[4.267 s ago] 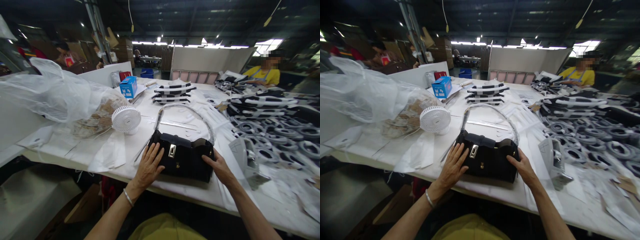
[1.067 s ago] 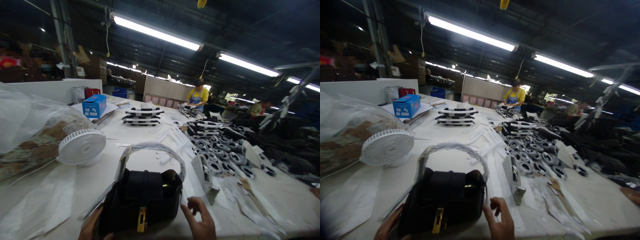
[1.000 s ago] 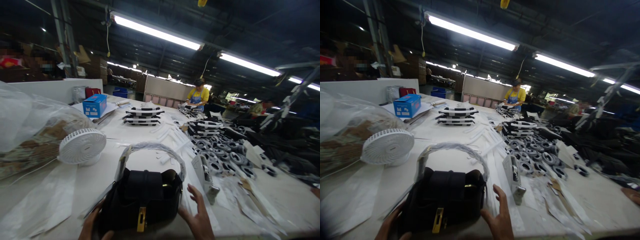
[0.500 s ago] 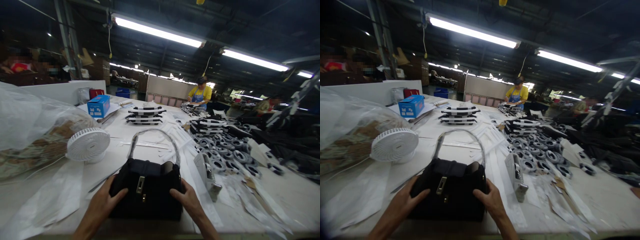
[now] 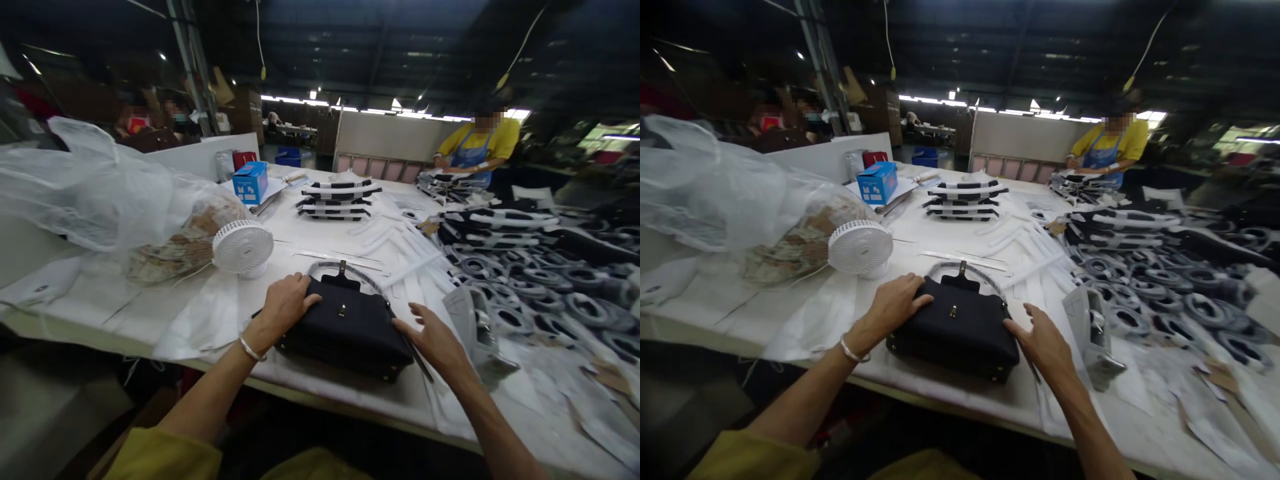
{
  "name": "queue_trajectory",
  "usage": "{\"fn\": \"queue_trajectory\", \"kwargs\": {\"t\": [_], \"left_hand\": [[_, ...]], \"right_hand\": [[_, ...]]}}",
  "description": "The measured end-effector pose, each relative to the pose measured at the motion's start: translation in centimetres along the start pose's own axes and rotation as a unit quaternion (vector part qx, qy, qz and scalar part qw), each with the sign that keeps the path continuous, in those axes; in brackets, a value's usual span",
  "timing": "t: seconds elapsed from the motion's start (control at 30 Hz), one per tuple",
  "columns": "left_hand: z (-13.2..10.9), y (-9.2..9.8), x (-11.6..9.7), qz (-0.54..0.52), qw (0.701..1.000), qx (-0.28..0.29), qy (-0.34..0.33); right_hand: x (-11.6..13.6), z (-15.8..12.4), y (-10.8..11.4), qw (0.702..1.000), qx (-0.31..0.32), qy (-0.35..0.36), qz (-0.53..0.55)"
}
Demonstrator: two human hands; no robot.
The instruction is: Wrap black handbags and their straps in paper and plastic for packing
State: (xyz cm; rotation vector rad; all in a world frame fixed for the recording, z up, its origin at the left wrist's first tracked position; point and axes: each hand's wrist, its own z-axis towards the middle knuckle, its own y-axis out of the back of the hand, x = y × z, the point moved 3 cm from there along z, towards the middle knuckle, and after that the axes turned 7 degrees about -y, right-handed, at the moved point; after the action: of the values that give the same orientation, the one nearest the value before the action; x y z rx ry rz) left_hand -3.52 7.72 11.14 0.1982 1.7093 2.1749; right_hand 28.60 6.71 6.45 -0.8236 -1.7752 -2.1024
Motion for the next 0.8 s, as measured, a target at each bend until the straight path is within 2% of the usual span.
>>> {"fn": "queue_trajectory", "kwargs": {"t": [0.1,0.17,0.23,0.3,0.43,0.57,0.67,0.73,0.8], "left_hand": [[-1.6,-0.2,-1.6,-0.094,0.984,-0.012,-0.152],[-2.8,-1.3,-2.3,-0.11,0.97,-0.005,-0.216],[-3.5,-2.7,-2.5,-0.089,0.969,-0.008,-0.231],[-3.9,-3.9,-2.5,-0.068,0.971,-0.002,-0.23],[-4.4,-4.8,-2.4,-0.033,0.973,0.032,-0.228],[-4.5,-5.0,-2.2,0.013,0.98,0.022,-0.196],[-3.4,-5.8,-1.7,0.026,0.988,0.023,-0.15],[-2.0,-6.6,-1.3,0.02,0.99,0.065,-0.123],[-0.3,-7.3,-0.6,0.004,0.985,0.134,-0.111]], "right_hand": [[3.0,-3.0,1.5,0.986,-0.054,0.159,0.021],[5.2,-5.3,0.7,0.966,-0.049,0.255,0.004],[6.8,-7.1,-1.2,0.943,-0.046,0.327,-0.036],[7.5,-7.8,-3.5,0.929,-0.05,0.36,-0.07],[7.4,-7.1,-6.5,0.928,-0.052,0.354,-0.105],[6.8,-6.1,-6.8,0.925,-0.049,0.345,-0.15],[6.6,-5.0,-6.8,0.928,-0.016,0.318,-0.195],[6.6,-3.8,-7.0,0.932,0.031,0.285,-0.222],[6.5,-2.4,-7.3,0.938,0.091,0.244,-0.23]]}}
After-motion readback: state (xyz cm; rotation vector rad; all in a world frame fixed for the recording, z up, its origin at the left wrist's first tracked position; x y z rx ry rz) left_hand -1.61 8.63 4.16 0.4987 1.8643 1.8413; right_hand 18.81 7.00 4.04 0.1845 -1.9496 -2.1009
